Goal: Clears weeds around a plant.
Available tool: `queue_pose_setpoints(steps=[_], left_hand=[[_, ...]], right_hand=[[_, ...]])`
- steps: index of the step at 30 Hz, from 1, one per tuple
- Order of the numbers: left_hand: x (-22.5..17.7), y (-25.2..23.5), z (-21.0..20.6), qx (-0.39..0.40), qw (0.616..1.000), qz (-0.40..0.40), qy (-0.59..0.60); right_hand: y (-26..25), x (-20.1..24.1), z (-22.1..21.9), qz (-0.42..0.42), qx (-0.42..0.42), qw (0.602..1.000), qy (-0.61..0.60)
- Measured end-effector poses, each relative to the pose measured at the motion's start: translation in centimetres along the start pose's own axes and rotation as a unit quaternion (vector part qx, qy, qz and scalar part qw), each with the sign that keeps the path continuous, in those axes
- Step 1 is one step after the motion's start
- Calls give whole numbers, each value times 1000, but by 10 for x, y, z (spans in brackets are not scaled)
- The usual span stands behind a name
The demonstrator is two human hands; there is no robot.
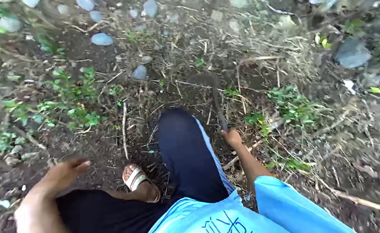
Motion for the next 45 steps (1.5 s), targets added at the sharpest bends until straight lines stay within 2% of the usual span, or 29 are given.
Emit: queue_pose_setpoints(steps=[3,6,7,9,11,12,15,17,21,25,27,29,32,34,35,37,39,40,42,45], left_hand=[[-14,5,-1,-16,1000,0,14],[-33,17,1,-24,999,3,41],[-38,19,1,-19,999,1,48],[-45,20,0,-11,999,-7,49],[-50,21,-1,-4,999,-7,45],[-52,22,-2,-3,999,-8,45],[-59,24,-5,6,999,-18,43],[-63,25,-7,10,999,-29,43],[-65,29,-9,9,998,-55,35],[-70,26,-12,25,997,-74,21],[-70,20,-14,24,997,-79,3],[-78,24,-9,21,996,-86,-4],[-94,37,6,3,994,-102,31],[-96,37,11,-20,993,-107,45],[-95,32,8,-29,993,-109,45],[-94,20,-4,-19,995,-95,33],[-92,11,-16,19,996,-82,22],[-88,8,-20,31,996,-77,17],[-81,6,-11,18,998,-67,11],[-74,15,2,4,999,-53,9]], right_hand=[[-7,15,-5,4,22,1000,-10],[11,41,11,34,60,984,-162],[23,53,15,40,80,969,-232],[41,79,17,62,158,900,-400],[39,99,16,111,206,848,-476],[39,104,19,130,199,843,-482],[72,108,61,75,40,944,-320],[74,97,93,93,-62,976,-186],[93,82,176,176,-190,956,-138],[116,98,269,177,-206,958,-91],[136,121,295,185,-209,951,-137],[155,160,301,201,-198,927,-248],[155,223,260,222,-156,869,-413],[139,263,196,210,-132,842,-479],[128,277,150,191,-114,843,-489],[107,283,30,127,-26,889,-439],[104,258,-82,64,114,924,-359],[116,238,-114,35,171,920,-351],[130,213,-114,25,186,920,-343],[121,199,-49,41,84,958,-270]])
Point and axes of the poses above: each hand's wrist, its own y-axis away from the middle knuckle, its own z-axis out of the back of the hand, x = y × z, the point moved 9 cm from there along -y, towards the middle knuckle, and after that the axes turned 14 degrees about y, right-handed, at the moved point
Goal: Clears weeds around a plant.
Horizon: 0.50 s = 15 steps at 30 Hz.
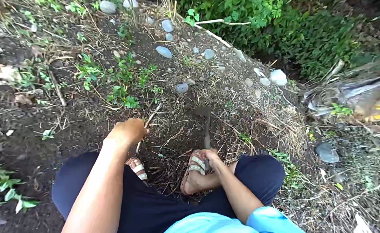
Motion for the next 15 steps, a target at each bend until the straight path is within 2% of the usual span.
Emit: queue_pose_setpoints(steps=[2,4,7,9,12,15], left_hand=[[3,4,8,-3,1000,3,-14],[6,8,10,-12,1000,3,-21],[9,11,10,-11,1000,14,-12],[5,11,7,-6,1000,20,-7],[-3,6,2,-1,1000,13,0],[-8,7,1,7,1000,16,-2]], right_hand=[[-3,34,28,45,-58,997,-14],[-2,72,36,88,-95,986,-107],[-8,104,4,113,-82,963,-229],[-20,81,-45,85,-18,978,-188],[-12,9,-96,-8,120,993,-19],[2,9,-60,-24,118,992,32]])
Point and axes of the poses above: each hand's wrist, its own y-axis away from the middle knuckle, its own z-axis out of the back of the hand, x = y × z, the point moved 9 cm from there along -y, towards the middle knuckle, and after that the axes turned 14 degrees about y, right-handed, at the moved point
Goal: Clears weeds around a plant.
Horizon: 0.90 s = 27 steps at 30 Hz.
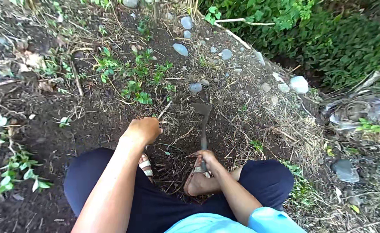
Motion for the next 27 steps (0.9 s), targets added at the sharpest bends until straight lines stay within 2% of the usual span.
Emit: queue_pose_setpoints(steps=[2,4,6,8,10,12,14,16,18,22,25,27], left_hand=[[-1,2,1,8,1000,-2,1],[0,4,5,2,1000,-7,0],[1,9,9,-6,1000,-6,-8],[1,11,9,-9,1000,1,-14],[-2,11,5,-5,1000,5,-10],[-6,9,0,-1,1000,-4,-4],[-10,7,-2,2,1000,-14,-6],[-11,8,-3,7,1000,-12,-8],[-10,8,-3,6,1000,-17,-13],[-5,12,1,6,1000,-11,-9],[-6,15,5,-3,1000,-8,-1],[-10,14,3,-8,1000,-13,-3]], right_hand=[[11,22,37,40,-48,998,-10],[16,49,57,95,-86,989,-79],[9,75,55,139,-93,967,-192],[-10,84,31,145,-63,951,-264],[-23,55,-10,104,-11,967,-231],[-6,-7,-54,17,80,986,-142],[22,-49,-64,-45,113,989,-86],[36,-55,-36,-43,69,997,-14],[38,-29,0,1,19,1000,18],[32,40,47,103,-86,984,-116],[5,65,47,104,-132,965,-203],[-17,37,26,61,-110,980,-154]])
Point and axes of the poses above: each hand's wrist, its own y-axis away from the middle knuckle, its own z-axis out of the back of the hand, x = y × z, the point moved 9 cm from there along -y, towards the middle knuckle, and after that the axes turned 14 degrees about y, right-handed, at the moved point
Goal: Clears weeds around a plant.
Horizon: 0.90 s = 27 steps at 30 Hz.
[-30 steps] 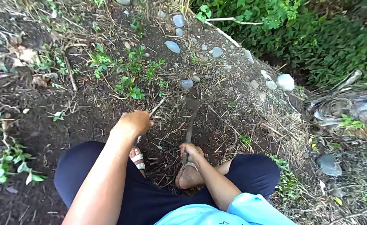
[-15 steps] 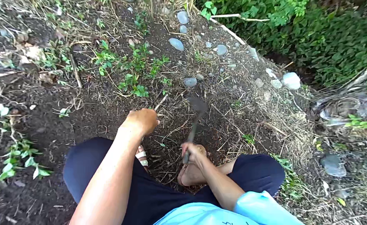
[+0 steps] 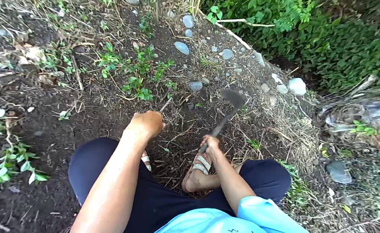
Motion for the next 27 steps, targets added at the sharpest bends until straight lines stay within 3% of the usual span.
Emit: queue_pose_setpoints(steps=[2,4,7,9,12,14,17,20,23,27], left_hand=[[-2,-3,-6,8,1000,-7,6],[-2,-4,-9,15,1000,-14,7],[2,-1,-7,18,1000,-8,-1],[4,2,-2,11,1000,3,1],[6,5,3,6,1000,17,6],[4,3,3,8,1000,17,3],[0,0,-6,16,1000,10,0],[-1,-2,-9,20,1000,2,-10],[0,-1,-11,25,999,0,-20],[3,2,-8,-11,1000,-5,-17]], right_hand=[[7,-56,-3,-56,55,992,98],[27,-77,13,-70,65,984,153],[40,-54,47,-45,-8,985,168],[36,-22,50,4,-38,994,104],[22,18,26,47,-52,997,-26],[6,20,2,45,-46,996,-54],[-4,-43,-19,-26,36,995,86],[9,-77,2,-68,80,985,140],[18,-39,34,-18,-3,990,138],[25,37,42,96,-83,992,-1]])
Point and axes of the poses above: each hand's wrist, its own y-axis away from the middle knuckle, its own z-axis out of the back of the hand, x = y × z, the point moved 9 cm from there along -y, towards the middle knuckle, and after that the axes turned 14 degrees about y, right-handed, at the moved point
